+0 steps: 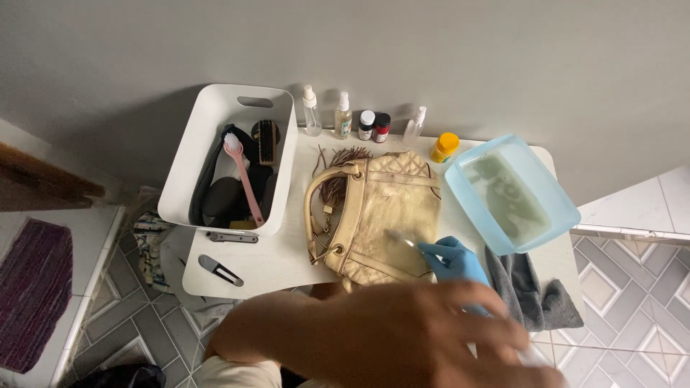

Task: The person scrubs a beige handbag with a toothbrush dipped in soapy water, then wipes the surface with a gray cloth. The person repeats this process on different sections of the bag, including the handle and body, while wearing blue gloves.

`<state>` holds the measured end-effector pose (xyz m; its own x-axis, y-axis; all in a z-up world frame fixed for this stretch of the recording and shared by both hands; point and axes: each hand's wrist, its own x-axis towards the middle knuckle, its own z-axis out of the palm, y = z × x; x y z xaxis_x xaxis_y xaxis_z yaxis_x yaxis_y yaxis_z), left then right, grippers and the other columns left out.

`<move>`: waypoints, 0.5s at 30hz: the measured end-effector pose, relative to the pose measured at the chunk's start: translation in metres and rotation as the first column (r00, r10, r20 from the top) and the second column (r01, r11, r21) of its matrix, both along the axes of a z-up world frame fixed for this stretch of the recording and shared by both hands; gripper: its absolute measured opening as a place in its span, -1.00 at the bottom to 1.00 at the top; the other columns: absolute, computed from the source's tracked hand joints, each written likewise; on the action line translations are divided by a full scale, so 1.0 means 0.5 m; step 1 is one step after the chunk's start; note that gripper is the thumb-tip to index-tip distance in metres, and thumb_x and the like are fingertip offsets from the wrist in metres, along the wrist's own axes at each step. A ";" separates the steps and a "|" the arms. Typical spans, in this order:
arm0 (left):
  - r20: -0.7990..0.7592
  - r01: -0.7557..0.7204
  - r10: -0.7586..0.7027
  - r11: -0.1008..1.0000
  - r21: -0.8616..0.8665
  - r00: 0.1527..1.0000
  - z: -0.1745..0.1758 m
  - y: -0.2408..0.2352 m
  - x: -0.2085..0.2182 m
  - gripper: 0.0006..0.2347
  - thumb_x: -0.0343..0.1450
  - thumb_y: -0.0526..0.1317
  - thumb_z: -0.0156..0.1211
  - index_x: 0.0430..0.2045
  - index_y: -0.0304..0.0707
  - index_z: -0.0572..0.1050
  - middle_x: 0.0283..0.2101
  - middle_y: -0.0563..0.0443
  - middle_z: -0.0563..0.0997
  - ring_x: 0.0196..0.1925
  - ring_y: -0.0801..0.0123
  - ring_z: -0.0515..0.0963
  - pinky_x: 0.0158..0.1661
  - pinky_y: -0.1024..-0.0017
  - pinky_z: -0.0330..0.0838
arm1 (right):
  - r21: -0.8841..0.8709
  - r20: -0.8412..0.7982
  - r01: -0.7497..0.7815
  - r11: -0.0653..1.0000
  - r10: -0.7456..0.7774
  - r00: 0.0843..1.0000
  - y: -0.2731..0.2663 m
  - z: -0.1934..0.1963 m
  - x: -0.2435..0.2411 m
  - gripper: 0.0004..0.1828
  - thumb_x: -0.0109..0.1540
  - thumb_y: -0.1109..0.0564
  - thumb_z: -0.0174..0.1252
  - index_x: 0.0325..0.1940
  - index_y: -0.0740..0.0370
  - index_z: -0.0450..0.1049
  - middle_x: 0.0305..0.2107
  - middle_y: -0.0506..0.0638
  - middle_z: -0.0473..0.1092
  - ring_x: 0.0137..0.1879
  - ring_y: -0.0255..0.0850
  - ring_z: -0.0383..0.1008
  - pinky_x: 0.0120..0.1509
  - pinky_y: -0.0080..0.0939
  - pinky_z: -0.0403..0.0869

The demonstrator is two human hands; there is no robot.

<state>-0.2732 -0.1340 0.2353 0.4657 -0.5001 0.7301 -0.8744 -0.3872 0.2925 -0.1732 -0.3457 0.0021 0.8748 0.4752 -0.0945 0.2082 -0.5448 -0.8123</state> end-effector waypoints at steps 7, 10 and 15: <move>0.034 0.209 -0.207 0.977 -0.050 0.978 0.019 0.060 -0.010 -0.87 0.60 -0.37 -0.07 -0.24 -0.28 0.48 -0.11 -0.06 0.46 -0.01 0.06 0.57 0.15 0.17 0.57 | -0.149 0.093 0.062 0.987 -0.048 0.995 -0.006 0.009 0.028 -0.78 0.21 0.17 0.30 -0.09 -0.03 0.73 -0.29 0.06 0.54 -0.39 -0.18 0.46 -0.33 -0.16 0.49; 0.058 0.324 -0.322 0.945 -0.042 0.945 0.029 0.078 -0.003 -0.82 0.62 -0.42 -0.15 -0.30 -0.39 0.45 -0.16 -0.11 0.42 -0.06 -0.01 0.55 0.14 0.18 0.57 | -0.090 -0.029 -0.010 0.996 0.008 1.000 0.004 0.030 0.008 -0.79 0.18 0.21 0.30 -0.14 0.06 0.74 -0.32 0.12 0.58 -0.38 -0.10 0.52 -0.32 -0.08 0.51; 0.099 0.481 -0.475 0.875 -0.046 0.874 0.016 0.091 -0.001 -0.74 0.65 -0.50 -0.28 -0.38 -0.55 0.40 -0.23 -0.20 0.36 -0.12 -0.12 0.51 0.12 0.18 0.58 | -0.229 0.074 0.182 0.956 -0.170 0.983 -0.009 0.034 0.004 -0.78 0.21 0.09 0.28 -0.07 -0.04 0.70 -0.29 -0.09 0.55 -0.43 -0.16 0.44 -0.25 -0.20 0.47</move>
